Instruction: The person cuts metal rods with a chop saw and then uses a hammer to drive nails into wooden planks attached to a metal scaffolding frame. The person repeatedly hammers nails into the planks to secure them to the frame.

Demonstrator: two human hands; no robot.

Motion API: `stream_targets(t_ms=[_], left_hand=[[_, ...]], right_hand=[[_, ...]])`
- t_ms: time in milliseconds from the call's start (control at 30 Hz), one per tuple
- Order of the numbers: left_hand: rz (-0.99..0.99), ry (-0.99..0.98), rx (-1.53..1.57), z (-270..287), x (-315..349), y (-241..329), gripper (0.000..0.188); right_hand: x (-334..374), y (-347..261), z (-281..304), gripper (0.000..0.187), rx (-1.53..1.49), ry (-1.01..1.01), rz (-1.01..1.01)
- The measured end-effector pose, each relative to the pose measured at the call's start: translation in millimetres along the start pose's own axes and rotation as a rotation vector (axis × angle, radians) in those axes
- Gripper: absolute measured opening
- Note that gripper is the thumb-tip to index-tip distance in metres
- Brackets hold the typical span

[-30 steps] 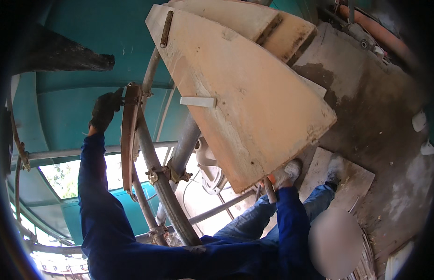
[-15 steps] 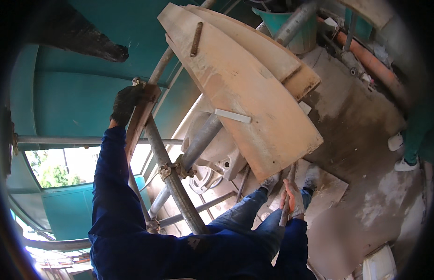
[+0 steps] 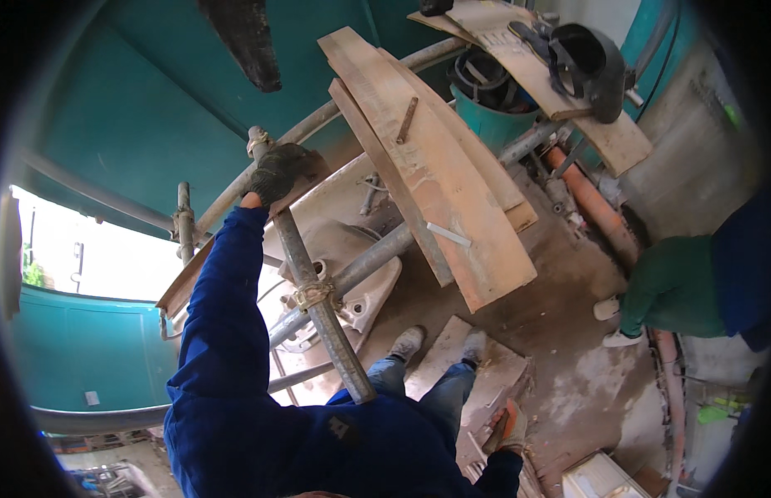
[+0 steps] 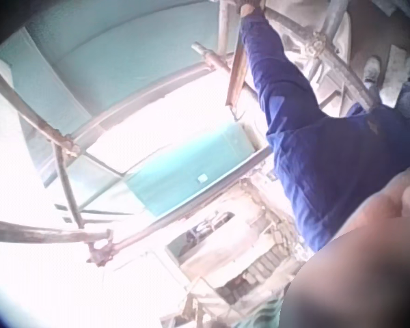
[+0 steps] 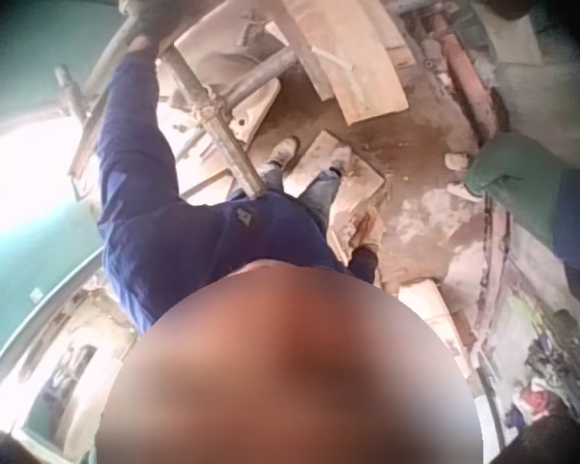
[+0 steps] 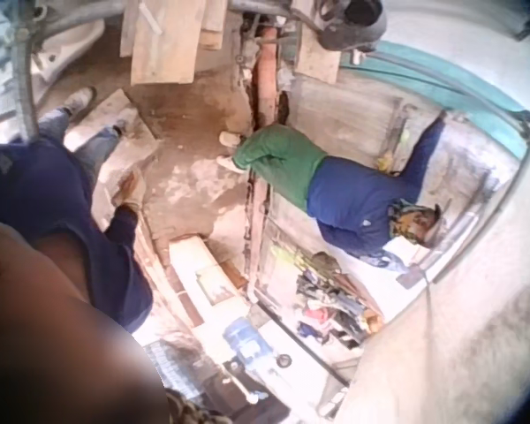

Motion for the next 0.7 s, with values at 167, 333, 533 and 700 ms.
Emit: stream_targets(t_ms=[167,333,533,700], left_hand=[[0.049,0.052,0.079,9.5,3.4,8.6,0.032],[-0.040,0.077,-0.082,6.3,8.2,15.7,0.030],[0.063,0.104,0.081,16.6,16.0,25.8,0.041],[0.385,0.078,0.176,26.6,14.6,32.9,0.060]], right_hand=[[78.0,-52.8,-8.0,0.029,0.181,0.121,0.263],[138.0,-108.2,-60.2,0.026,0.269,0.117,0.519],[175.7,-160.0,-152.8,0.039,0.465,0.002,0.889],[198.4,-169.6,-252.5,0.048,0.378,-0.257,0.973]])
Point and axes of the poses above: each hand's wrist, its own x-axis away from the middle knuckle, its own z-axis out of the back of the hand, y = z × x, the point moved 1 cm from there along -x, towards the middle knuckle, and after that the axes turned 7 degrees about z, right-handed, at the moved point
